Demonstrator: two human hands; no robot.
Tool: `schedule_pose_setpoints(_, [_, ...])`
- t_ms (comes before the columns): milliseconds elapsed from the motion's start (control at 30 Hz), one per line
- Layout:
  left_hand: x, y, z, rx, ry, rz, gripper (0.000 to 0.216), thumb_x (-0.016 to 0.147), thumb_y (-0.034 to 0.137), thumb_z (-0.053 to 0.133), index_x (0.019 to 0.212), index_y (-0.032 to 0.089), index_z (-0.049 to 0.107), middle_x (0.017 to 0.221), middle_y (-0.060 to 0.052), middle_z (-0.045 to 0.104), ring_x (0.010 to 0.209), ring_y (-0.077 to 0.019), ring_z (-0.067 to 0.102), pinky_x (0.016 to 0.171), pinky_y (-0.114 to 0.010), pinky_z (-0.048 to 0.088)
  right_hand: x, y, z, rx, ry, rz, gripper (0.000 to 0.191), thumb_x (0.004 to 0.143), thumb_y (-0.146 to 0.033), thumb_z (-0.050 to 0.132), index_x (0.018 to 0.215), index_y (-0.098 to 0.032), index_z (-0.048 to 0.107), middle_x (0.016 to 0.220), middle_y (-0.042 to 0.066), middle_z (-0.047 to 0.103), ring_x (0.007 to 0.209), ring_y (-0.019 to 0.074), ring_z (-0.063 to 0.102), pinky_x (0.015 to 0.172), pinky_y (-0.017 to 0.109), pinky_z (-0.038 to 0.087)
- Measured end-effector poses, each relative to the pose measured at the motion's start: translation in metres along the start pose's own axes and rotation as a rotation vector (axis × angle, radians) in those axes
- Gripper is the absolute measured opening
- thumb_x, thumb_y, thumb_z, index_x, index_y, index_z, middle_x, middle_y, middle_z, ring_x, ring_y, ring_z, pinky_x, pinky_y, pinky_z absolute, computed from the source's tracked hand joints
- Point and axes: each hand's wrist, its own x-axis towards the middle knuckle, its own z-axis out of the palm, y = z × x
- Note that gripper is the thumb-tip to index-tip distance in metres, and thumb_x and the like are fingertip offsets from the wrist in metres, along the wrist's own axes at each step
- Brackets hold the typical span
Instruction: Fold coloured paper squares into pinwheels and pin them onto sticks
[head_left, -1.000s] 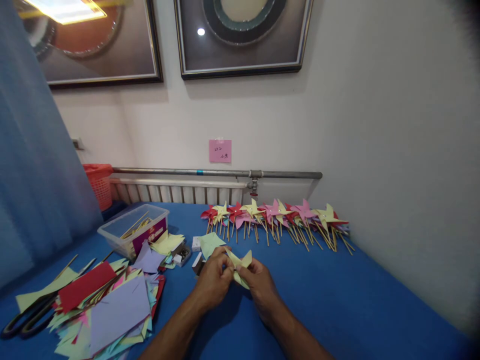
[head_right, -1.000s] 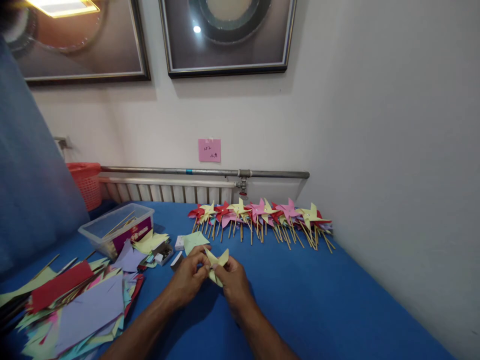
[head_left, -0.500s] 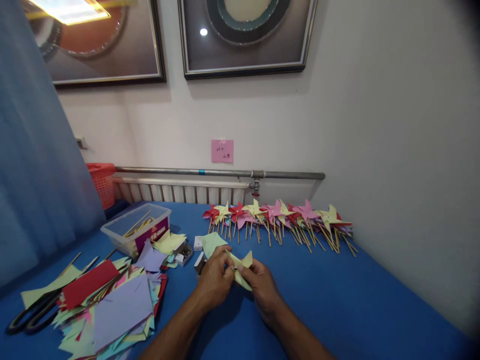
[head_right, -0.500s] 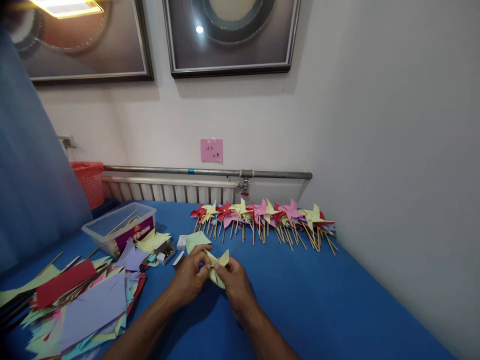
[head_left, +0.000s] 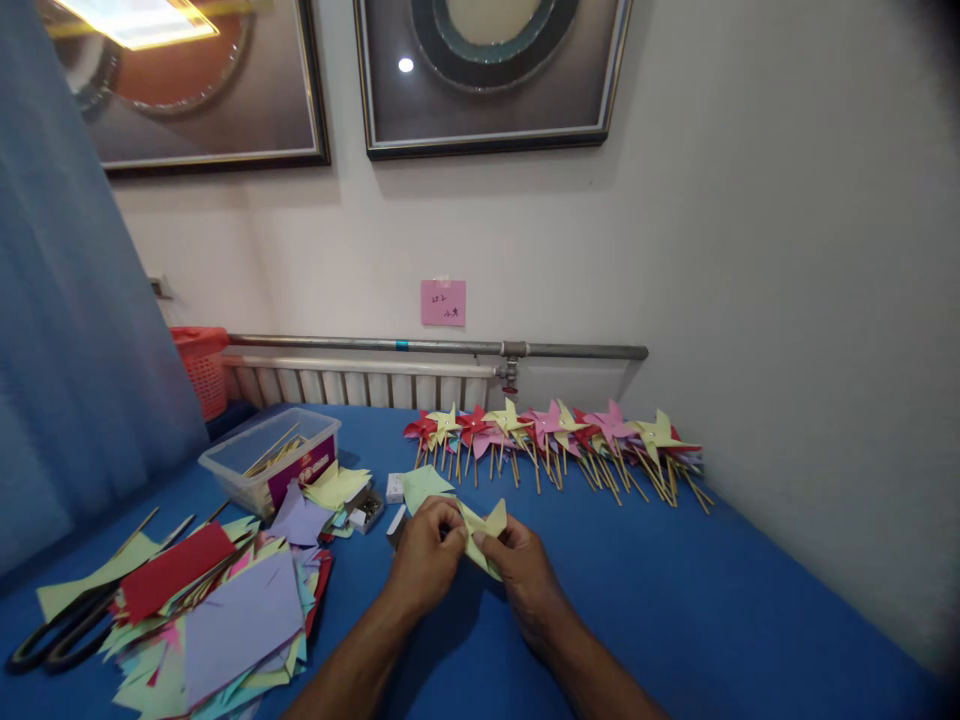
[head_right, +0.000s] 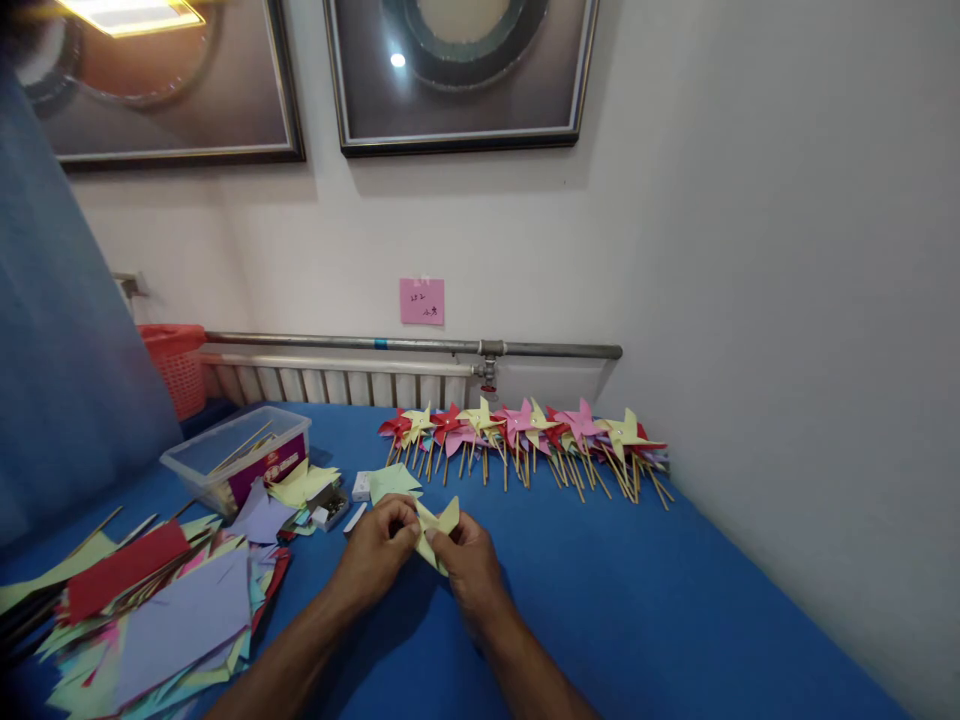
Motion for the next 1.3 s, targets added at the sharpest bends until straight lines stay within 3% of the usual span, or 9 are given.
schedule_pose_setpoints(167, [0.0, -0.003, 0.001, 0.007, -0.024, -0.119, 0.012, 0.078, 0.017, 0.055, 0.067, 0.019, 0.053, 0.068, 0.002, 0.056, 0.064, -0.0132, 0.051, 0.06, -0.024, 0.037, -0.006, -0.007, 0.002, 0.004, -0.007, 0.005, 0.047, 0.06, -0.041, 0.088, 0.096, -0.015, 0.074, 0.086, 0.007, 0.078, 0.07, 0.0207, 0.066, 0.063, 0.028, 0.047])
schedule_pose_setpoints(433, [-0.001, 0.004, -0.002, 0.037, -0.014, 0.009, 0.012, 0.076, 0.017, 0.057, 0.065, 0.019, 0.056, 0.077, 0.0, 0.061, 0.076, -0.0147, 0.058, 0.071, -0.026, 0.042, -0.003, -0.005, 0.002, 0.032, -0.015, 0.016, 0.043, 0.058, -0.037, 0.089, 0.092, -0.015, 0.074, 0.08, 0.004, 0.076, 0.069, 0.0182, 0.064, 0.065, 0.027, 0.046])
schedule_pose_setpoints(1067, [-0.003, 0.004, 0.002, 0.08, 0.022, 0.068, 0.014, 0.076, 0.01, 0.053, 0.065, 0.019, 0.056, 0.087, -0.003, 0.065, 0.084, -0.0172, 0.062, 0.077, -0.03, 0.044, 0.003, 0.004, -0.004, -0.036, -0.041, -0.005, 0.048, 0.059, -0.047, 0.089, 0.093, -0.016, 0.074, 0.076, 0.003, 0.073, 0.065, 0.0177, 0.062, 0.063, 0.027, 0.044])
schedule_pose_setpoints(1300, [-0.003, 0.004, 0.003, 0.094, 0.067, 0.021, 0.01, 0.075, 0.013, 0.056, 0.067, 0.019, 0.054, 0.087, -0.002, 0.064, 0.081, -0.016, 0.059, 0.075, -0.028, 0.042, -0.001, -0.001, -0.001, -0.035, -0.006, -0.016, 0.046, 0.057, -0.047, 0.091, 0.086, -0.017, 0.071, 0.07, 0.0, 0.069, 0.061, 0.0156, 0.058, 0.06, 0.026, 0.041])
